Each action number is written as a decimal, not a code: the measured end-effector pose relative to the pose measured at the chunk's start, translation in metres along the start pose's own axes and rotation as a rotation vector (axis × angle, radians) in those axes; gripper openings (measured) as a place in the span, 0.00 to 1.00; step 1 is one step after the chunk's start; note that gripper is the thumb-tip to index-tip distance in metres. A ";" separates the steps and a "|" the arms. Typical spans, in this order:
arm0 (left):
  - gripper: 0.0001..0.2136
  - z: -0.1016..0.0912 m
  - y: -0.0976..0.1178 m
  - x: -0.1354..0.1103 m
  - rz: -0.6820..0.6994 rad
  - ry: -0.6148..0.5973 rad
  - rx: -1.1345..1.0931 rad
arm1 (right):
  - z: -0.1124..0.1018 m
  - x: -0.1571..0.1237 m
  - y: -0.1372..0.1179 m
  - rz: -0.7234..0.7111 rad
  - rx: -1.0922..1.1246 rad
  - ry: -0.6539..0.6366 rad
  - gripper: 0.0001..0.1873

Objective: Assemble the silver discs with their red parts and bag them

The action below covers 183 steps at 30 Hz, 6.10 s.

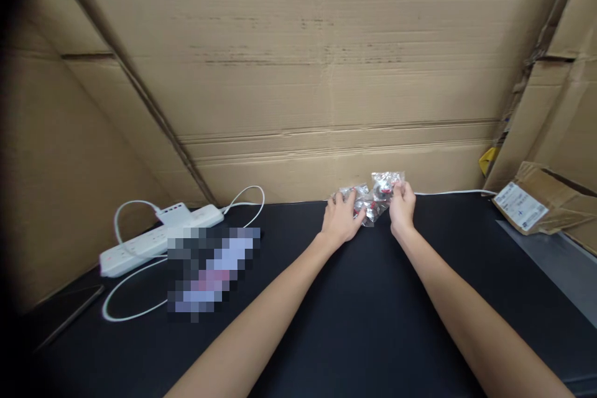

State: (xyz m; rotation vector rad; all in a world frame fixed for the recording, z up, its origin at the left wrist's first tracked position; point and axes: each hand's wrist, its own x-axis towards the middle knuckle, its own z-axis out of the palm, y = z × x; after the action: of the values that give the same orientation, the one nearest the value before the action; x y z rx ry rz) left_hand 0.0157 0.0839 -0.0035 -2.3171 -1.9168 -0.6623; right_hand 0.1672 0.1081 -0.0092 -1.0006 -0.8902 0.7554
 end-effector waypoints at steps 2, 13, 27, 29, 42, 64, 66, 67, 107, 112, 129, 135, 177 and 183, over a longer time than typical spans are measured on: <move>0.29 0.000 0.002 0.001 -0.034 0.022 0.003 | -0.008 -0.013 -0.008 0.065 0.019 -0.037 0.17; 0.19 -0.055 -0.021 -0.065 0.144 0.082 -0.625 | -0.012 -0.065 -0.049 0.198 -0.032 -0.762 0.17; 0.20 -0.054 -0.032 -0.069 -0.171 -0.327 -1.512 | -0.008 -0.072 -0.054 0.426 -0.031 -0.627 0.21; 0.19 -0.057 -0.035 -0.067 -0.158 -0.332 -1.526 | -0.010 -0.067 -0.050 0.332 -0.080 -0.526 0.19; 0.15 -0.064 -0.037 -0.061 -0.107 -0.125 -1.412 | -0.013 -0.071 -0.076 -0.023 -0.322 -0.519 0.15; 0.14 -0.071 -0.032 -0.068 -0.023 -0.146 -1.155 | -0.004 -0.093 -0.053 0.691 0.337 -0.734 0.12; 0.16 -0.073 -0.030 -0.069 -0.035 -0.135 -1.220 | -0.005 -0.093 -0.052 0.711 0.354 -0.699 0.12; 0.16 -0.075 -0.029 -0.069 -0.041 -0.126 -1.253 | -0.005 -0.093 -0.052 0.722 0.363 -0.680 0.11; 0.11 -0.073 -0.037 -0.060 -0.236 -0.044 -1.491 | -0.008 -0.083 -0.053 0.665 0.198 -0.476 0.16; 0.12 -0.072 -0.036 -0.063 -0.275 -0.019 -1.537 | -0.006 -0.088 -0.056 0.650 0.262 -0.584 0.16; 0.21 -0.076 -0.052 -0.060 -0.023 -0.277 -0.862 | -0.015 -0.065 -0.058 0.401 -0.312 -0.737 0.12; 0.11 -0.071 -0.029 -0.079 0.323 0.100 -0.295 | -0.015 -0.081 -0.055 -0.097 -0.892 -0.807 0.06; 0.11 -0.070 -0.011 -0.080 -0.216 -0.196 -1.512 | 0.001 -0.095 -0.077 0.251 0.017 -0.731 0.15; 0.11 -0.068 -0.018 -0.074 -0.242 -0.154 -1.497 | -0.001 -0.091 -0.063 0.123 -0.101 -0.639 0.16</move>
State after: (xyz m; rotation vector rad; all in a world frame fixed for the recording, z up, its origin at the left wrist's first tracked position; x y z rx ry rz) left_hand -0.0311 -0.0019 0.0273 -2.6548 -2.0176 -2.7417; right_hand 0.1360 0.0072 0.0239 -0.9170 -1.4342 1.1763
